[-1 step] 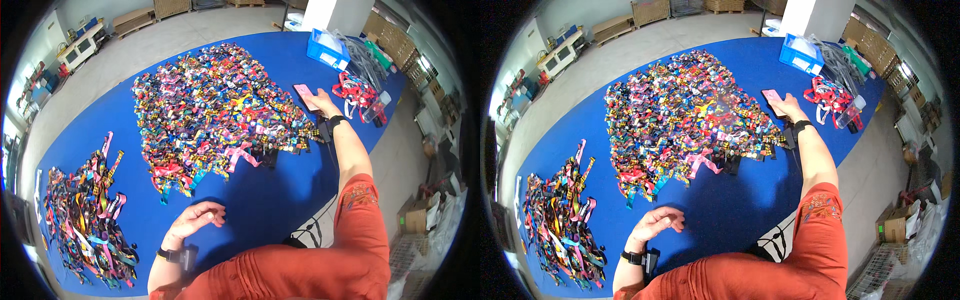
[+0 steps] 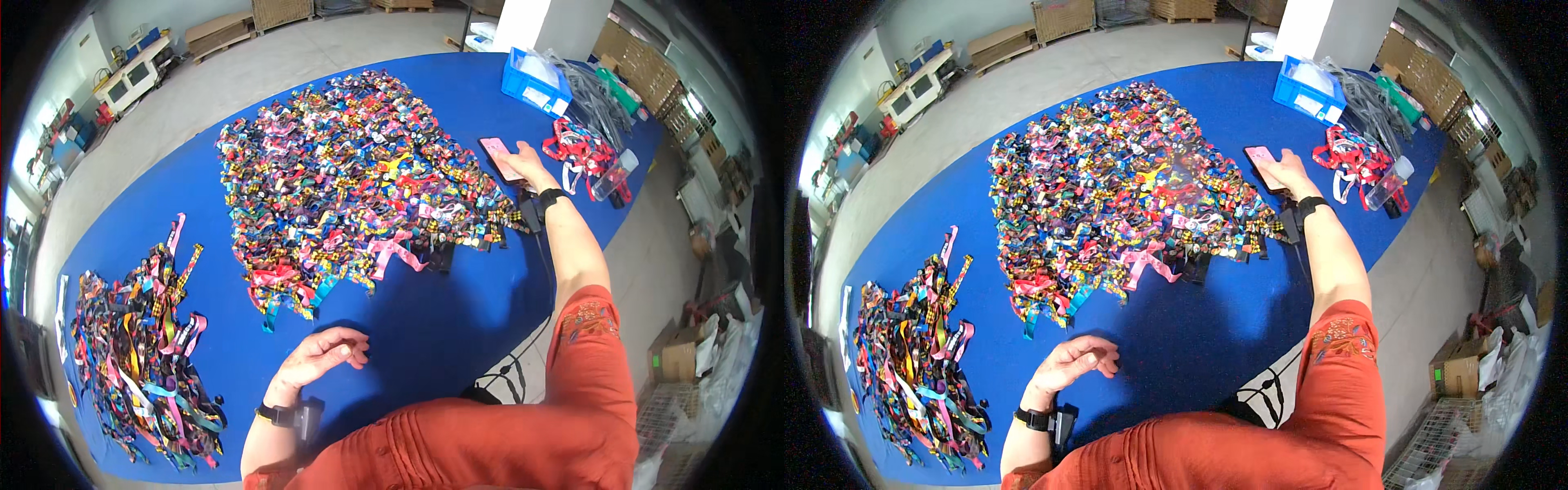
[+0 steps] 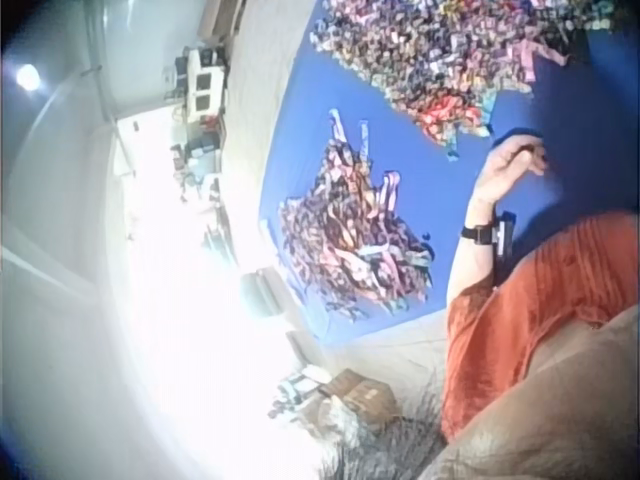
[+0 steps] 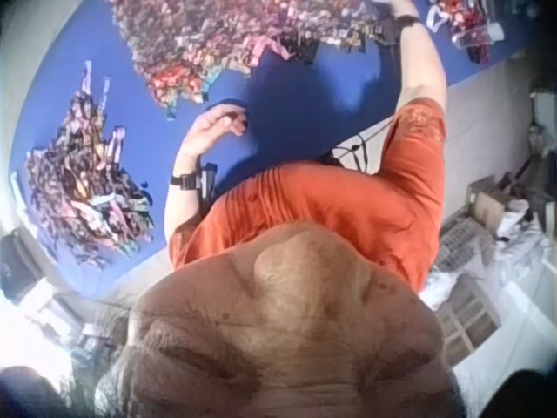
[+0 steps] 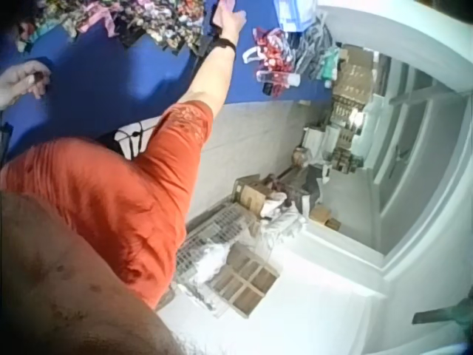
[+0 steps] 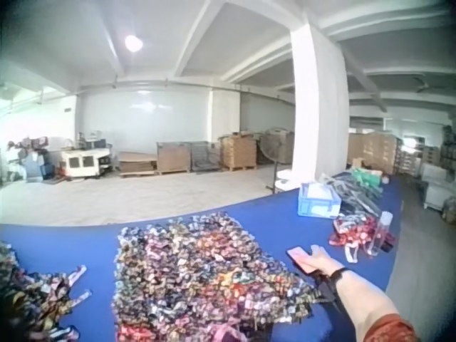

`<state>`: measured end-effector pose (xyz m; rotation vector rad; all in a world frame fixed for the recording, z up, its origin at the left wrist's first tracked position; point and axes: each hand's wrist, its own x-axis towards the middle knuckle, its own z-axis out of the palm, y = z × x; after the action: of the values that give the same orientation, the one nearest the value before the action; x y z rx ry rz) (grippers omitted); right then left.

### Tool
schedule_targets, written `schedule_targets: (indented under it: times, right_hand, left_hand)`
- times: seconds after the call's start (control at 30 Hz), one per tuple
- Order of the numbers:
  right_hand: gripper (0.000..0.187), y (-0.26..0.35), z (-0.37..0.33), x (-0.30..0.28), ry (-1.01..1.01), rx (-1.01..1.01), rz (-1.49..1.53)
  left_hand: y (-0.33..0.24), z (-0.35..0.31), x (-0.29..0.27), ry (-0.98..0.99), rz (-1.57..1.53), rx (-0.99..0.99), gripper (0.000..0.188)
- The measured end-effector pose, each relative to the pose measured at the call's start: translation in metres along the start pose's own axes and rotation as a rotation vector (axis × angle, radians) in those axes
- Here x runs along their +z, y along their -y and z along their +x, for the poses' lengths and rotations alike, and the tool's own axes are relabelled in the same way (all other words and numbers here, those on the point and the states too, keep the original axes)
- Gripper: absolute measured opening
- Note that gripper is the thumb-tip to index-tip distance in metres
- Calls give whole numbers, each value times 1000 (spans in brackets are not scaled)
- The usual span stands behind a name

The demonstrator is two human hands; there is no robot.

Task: The recorder is sorting, inspecting, and organizing a large quantity of colorful printed lanyards on a blue work table.

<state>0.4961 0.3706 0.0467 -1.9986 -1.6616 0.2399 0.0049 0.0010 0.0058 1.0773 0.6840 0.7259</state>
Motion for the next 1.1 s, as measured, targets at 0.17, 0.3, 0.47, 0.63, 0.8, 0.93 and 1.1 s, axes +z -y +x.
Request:
schedule_targets:
  times: [0.17,0.3,0.47,0.63,0.8,0.93,1.1]
  right_hand:
    - [56,104,-51,-5,148,-320,280]
    - [34,207,-167,0,726,-440,493]
    - [27,255,-280,53,1529,-705,730]
    - [25,270,-319,91,1662,-591,727]
    - [23,268,-337,117,1707,-521,850]
    - [23,267,-332,116,1788,-502,831]
    - [23,260,-329,133,1921,-497,954]
  left_hand:
    - [5,-5,-1,-56,53,-15,42]
    - [8,-10,-2,-65,21,-27,36]
    - [6,-9,-2,-58,-3,-52,27]
    - [2,-11,-3,-1,168,-93,27]
    - [-4,-11,2,22,170,-164,26]
    - [-6,-10,2,36,183,-208,25]
    - [-5,-9,-3,85,296,-95,25]
